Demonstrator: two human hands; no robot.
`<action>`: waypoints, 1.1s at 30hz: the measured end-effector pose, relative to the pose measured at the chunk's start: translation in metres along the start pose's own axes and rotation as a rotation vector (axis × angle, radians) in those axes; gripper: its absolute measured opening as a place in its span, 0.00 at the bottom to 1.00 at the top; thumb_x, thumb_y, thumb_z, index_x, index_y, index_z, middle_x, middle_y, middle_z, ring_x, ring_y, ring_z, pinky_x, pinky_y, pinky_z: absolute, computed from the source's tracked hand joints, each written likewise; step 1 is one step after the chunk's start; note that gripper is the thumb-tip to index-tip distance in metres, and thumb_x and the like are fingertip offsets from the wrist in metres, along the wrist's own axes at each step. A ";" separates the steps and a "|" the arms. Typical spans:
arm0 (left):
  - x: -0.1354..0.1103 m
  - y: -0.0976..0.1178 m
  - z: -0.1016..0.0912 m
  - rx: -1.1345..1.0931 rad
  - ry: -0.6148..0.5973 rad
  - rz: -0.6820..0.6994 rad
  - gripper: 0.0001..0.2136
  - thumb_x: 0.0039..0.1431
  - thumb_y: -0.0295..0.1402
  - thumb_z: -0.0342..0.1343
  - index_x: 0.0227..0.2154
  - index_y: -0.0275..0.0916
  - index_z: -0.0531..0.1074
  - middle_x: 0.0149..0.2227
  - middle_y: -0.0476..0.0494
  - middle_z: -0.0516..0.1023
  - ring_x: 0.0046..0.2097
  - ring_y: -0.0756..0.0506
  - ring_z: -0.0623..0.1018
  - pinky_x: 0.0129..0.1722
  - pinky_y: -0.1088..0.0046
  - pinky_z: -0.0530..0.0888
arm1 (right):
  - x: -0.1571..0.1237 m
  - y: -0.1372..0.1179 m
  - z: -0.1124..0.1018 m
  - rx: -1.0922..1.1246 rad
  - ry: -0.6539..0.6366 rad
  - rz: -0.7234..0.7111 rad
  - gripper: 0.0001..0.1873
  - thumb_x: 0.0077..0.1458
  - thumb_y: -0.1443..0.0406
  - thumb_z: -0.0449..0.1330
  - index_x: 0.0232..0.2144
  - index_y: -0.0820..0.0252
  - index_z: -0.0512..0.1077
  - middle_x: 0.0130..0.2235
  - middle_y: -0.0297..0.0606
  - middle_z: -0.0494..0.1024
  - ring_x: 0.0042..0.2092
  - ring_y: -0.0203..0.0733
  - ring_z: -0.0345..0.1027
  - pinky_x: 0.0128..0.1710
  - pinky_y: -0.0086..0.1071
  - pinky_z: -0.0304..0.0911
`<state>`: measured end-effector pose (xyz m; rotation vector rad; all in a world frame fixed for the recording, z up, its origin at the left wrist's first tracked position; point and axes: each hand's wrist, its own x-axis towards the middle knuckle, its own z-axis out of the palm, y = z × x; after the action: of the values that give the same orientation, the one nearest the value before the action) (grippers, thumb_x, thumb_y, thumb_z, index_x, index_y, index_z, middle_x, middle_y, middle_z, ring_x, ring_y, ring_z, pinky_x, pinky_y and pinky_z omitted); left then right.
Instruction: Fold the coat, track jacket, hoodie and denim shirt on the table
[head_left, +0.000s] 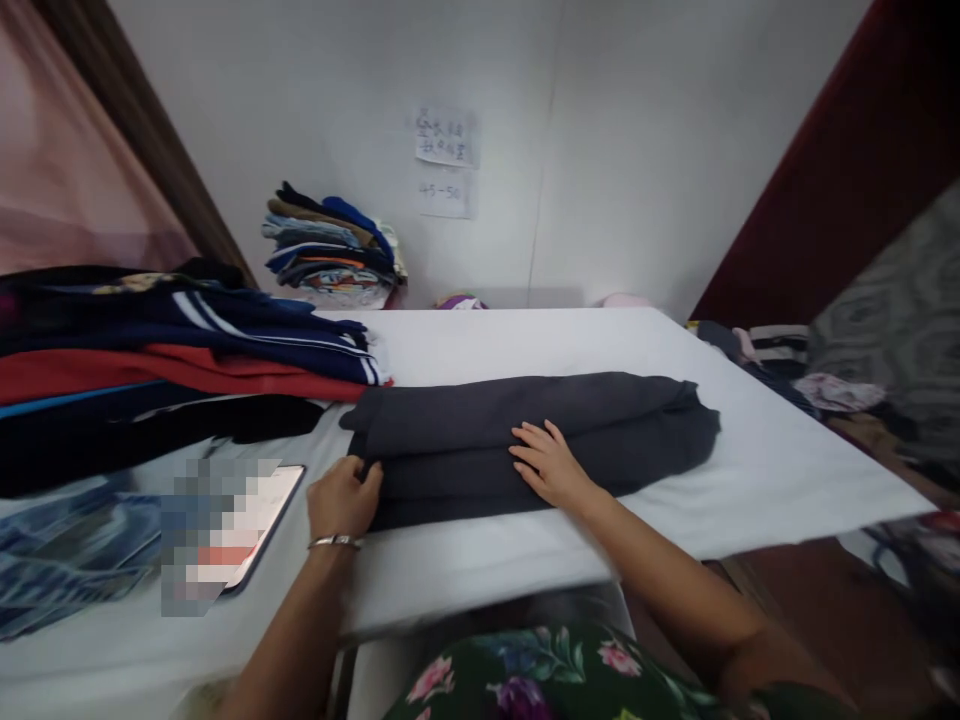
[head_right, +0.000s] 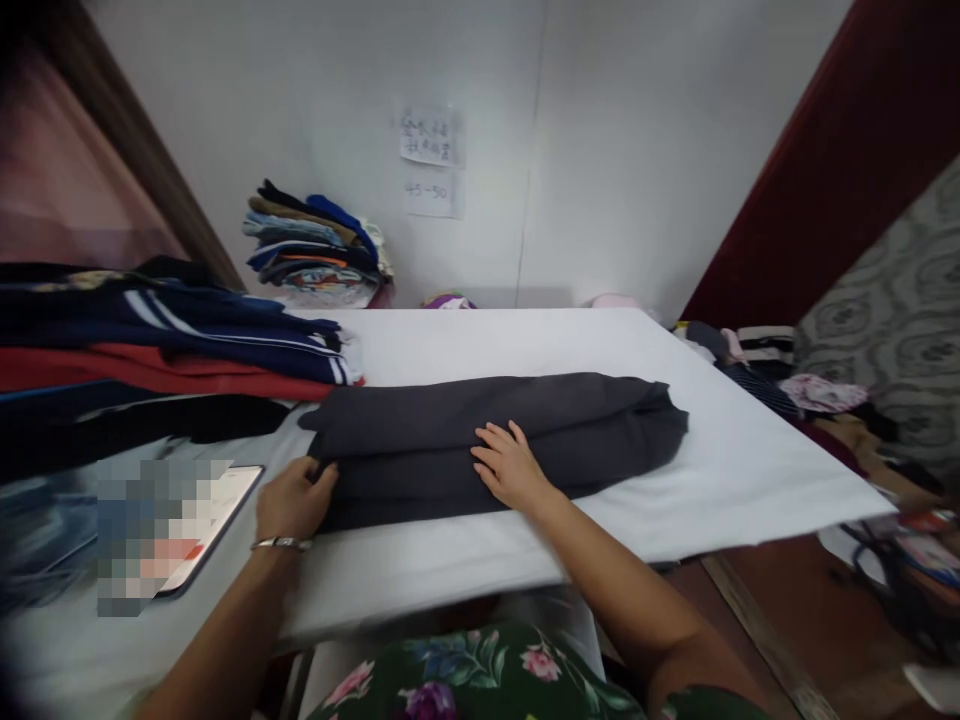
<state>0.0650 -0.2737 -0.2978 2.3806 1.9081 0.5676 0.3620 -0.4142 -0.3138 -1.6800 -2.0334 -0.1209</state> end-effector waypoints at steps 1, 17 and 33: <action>0.000 0.001 -0.002 0.010 -0.039 -0.023 0.13 0.57 0.43 0.44 0.21 0.42 0.60 0.24 0.46 0.72 0.31 0.44 0.73 0.29 0.71 0.61 | -0.009 0.006 -0.006 -0.025 -0.008 0.023 0.16 0.62 0.63 0.52 0.49 0.54 0.74 0.59 0.43 0.69 0.64 0.48 0.55 0.64 0.55 0.43; 0.010 0.011 -0.021 0.034 -0.252 -0.179 0.11 0.52 0.46 0.42 0.24 0.46 0.60 0.25 0.49 0.72 0.34 0.39 0.75 0.28 0.74 0.64 | -0.155 0.153 -0.077 -0.192 0.457 0.823 0.29 0.60 0.50 0.48 0.50 0.64 0.73 0.58 0.52 0.69 0.59 0.52 0.62 0.56 0.49 0.61; 0.006 0.015 -0.023 0.073 -0.213 -0.202 0.11 0.53 0.46 0.40 0.26 0.46 0.60 0.33 0.47 0.77 0.39 0.40 0.76 0.32 0.74 0.68 | -0.120 0.200 -0.108 -0.175 0.484 0.944 0.12 0.50 0.66 0.52 0.28 0.59 0.76 0.33 0.40 0.78 0.37 0.44 0.69 0.41 0.37 0.63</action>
<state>0.0734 -0.2761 -0.2710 2.1501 2.0687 0.2252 0.5984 -0.5153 -0.3182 -2.2637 -0.7826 -0.3384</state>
